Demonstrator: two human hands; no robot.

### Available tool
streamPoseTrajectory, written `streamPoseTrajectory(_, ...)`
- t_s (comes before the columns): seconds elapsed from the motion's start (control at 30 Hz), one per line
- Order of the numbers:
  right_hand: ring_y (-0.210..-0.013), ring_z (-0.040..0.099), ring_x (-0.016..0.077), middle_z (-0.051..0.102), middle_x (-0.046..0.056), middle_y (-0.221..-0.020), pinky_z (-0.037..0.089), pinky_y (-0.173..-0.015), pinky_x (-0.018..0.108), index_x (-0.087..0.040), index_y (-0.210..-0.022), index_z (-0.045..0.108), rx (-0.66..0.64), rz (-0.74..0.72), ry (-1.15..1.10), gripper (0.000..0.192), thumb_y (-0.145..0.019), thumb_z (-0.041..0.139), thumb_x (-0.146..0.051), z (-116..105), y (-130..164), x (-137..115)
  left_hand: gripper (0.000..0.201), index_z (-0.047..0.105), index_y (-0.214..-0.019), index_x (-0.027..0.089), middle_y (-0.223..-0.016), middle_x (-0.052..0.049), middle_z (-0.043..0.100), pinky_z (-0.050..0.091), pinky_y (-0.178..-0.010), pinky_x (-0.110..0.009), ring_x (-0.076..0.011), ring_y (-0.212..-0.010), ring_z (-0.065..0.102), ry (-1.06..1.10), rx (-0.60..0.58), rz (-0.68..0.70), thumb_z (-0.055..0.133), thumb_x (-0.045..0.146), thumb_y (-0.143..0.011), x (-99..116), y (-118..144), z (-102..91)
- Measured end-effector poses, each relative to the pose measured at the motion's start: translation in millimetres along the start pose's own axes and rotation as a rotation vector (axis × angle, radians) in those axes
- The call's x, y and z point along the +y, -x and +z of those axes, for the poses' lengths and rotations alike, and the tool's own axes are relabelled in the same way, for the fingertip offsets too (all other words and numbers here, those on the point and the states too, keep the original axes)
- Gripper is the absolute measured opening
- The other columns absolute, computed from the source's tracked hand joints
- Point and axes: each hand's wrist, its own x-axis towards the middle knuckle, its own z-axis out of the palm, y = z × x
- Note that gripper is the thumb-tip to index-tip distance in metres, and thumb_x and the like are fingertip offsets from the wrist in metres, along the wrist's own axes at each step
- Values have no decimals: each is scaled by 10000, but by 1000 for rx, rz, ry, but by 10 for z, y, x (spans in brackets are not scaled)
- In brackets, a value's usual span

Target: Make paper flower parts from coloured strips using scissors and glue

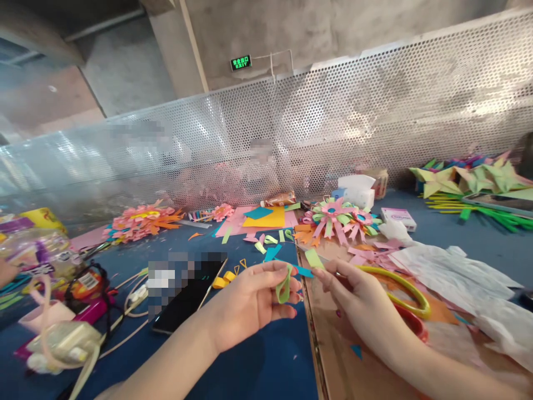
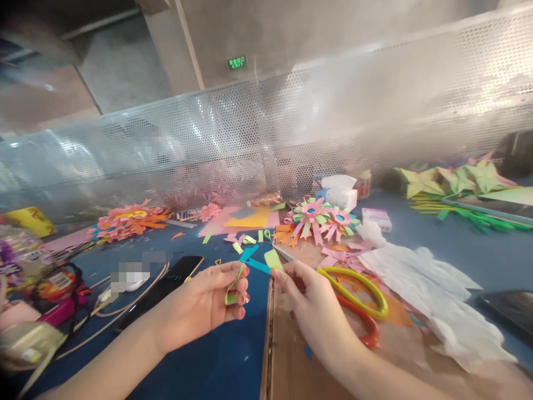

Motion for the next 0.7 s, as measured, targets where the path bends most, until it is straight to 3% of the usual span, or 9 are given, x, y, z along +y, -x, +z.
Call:
streamPoseTrajectory(0.2,-375,292,55,289,-92,-489,238,-333,162,-213,-745,473,-105,75,-142,367,-845,446,-565,62,65,28,176,621,-950,140,-726,-48,689,541,-680,-286,-143,-698,670,122,-136,-39,481,92,-856,-37,14,-8)
streamPoseTrajectory(0.43,-431,315,46,336,-75,-558,246,-376,164,-195,-762,499,-168,55,-184,343,-871,450,-516,75,59,97,119,591,-864,139,-791,-81,720,523,-709,-319,-204,-722,702,48,-326,-96,487,94,-830,-94,69,27)
streamPoseTrajectory(0.57,-533,410,77,444,-40,-622,337,-455,185,-171,-736,523,-177,-14,-90,347,-878,453,-480,64,58,52,64,602,-856,150,-794,-77,725,499,-753,-337,-216,-754,699,8,-353,-93,571,151,-800,-99,84,59)
streamPoseTrajectory(0.7,-607,511,119,537,-7,-642,415,-527,218,-168,-700,551,-364,-158,124,262,-897,433,-294,40,96,-5,24,617,-794,154,-855,-81,707,491,-679,-303,-227,-809,680,6,-364,-95,628,157,-773,-91,85,85)
